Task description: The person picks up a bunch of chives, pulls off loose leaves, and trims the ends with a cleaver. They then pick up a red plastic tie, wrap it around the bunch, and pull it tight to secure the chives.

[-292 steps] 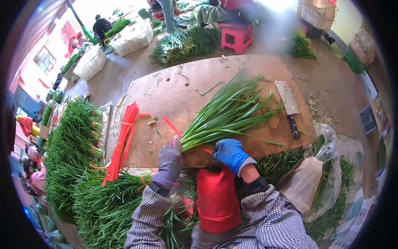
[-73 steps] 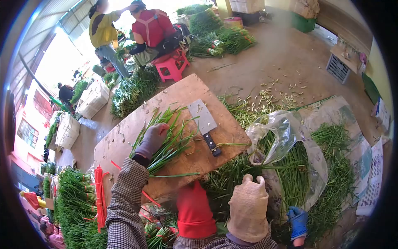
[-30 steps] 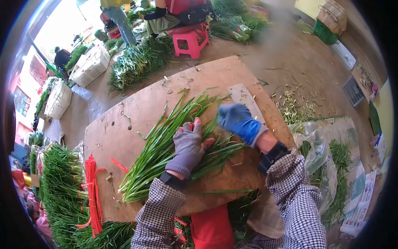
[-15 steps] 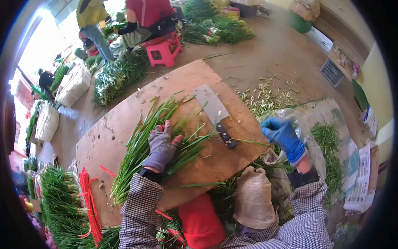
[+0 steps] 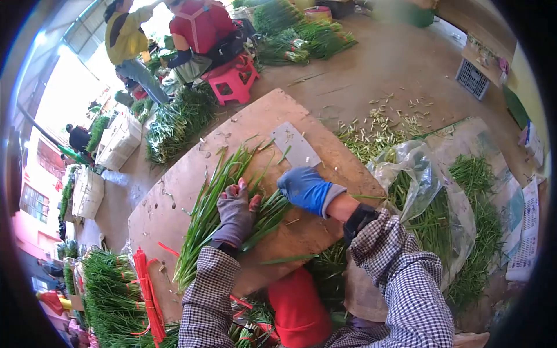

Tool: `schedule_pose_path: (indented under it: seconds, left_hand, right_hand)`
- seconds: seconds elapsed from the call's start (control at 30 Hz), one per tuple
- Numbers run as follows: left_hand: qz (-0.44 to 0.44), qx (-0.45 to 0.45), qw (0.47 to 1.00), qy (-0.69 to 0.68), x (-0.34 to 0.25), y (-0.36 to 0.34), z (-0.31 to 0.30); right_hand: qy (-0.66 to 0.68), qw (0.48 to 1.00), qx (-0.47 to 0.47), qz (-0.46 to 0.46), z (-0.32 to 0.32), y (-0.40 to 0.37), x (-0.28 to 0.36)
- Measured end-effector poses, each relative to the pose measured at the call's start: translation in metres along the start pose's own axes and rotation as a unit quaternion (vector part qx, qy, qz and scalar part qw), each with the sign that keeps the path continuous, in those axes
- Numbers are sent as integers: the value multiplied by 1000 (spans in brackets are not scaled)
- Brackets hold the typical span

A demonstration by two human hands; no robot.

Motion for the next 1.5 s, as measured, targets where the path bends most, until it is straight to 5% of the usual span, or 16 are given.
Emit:
schedule_pose_path:
  seconds: [0.07, 0.1, 0.13, 0.2, 0.4, 0.47, 0.57, 0.63, 0.77, 0.93, 1.13, 1.2, 1.33, 1.47, 1.5]
  left_hand:
    - [37, -51, 998, 5, -5, -4, 1]
    - [34, -37, 999, 2, -6, -4, 0]
    - [34, -37, 999, 0, -7, -4, -1]
    - [30, -38, 999, 1, -9, -6, -5]
    - [32, -88, 996, 8, -2, -5, 0]
    - [33, -64, 997, 11, 0, -2, 2]
    - [71, -48, 993, -86, 4, 0, -14]
    - [86, -12, 988, -130, 0, -3, -27]
    - [87, -1, 995, -51, -29, -24, -92]
    - [115, -12, 993, -3, -102, -54, -157]
    - [336, -108, 933, -75, -278, -109, -174]
    - [386, -39, 907, -165, -365, -143, -163]
    - [490, 110, 840, -207, -484, -200, -72]
    - [490, 278, 824, -63, -517, -235, 5]
    - [489, 281, 823, -62, -516, -236, 10]
  right_hand:
    - [212, 975, -65, 6, -3, 1, -2]
    - [380, 920, 15, 91, -9, -2, 7]
    - [379, 920, 17, 93, -22, -2, 14]
    - [587, 793, -138, 88, -56, -11, 10]
    - [560, 793, -220, 99, -118, -172, -12]
    - [546, 761, -265, 232, -125, -280, -36]
    - [53, 898, -135, 416, -137, -453, -44]
    - [-140, 836, -70, 526, -113, -564, -28]
    - [-21, 783, 29, 621, -74, -649, -16]
    - [21, 815, -71, 574, -53, -620, -38]
    - [49, 807, -4, 589, 17, -585, -51]
    - [-8, 872, -57, 486, 43, -560, -28]
    - [148, 858, -92, 483, 43, -568, -8]
    - [251, 823, -185, 475, 21, -596, -17]
    - [372, 740, -243, 505, 15, -610, -27]
Point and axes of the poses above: each hand's wrist, its own y-axis towards the middle knuckle, its own z-axis out of the palm, x = y × z, the point moved 7 cm from there along y, towards the middle knuckle, and after that the axes turned 2 degrees about x, right-handed, at the moved point
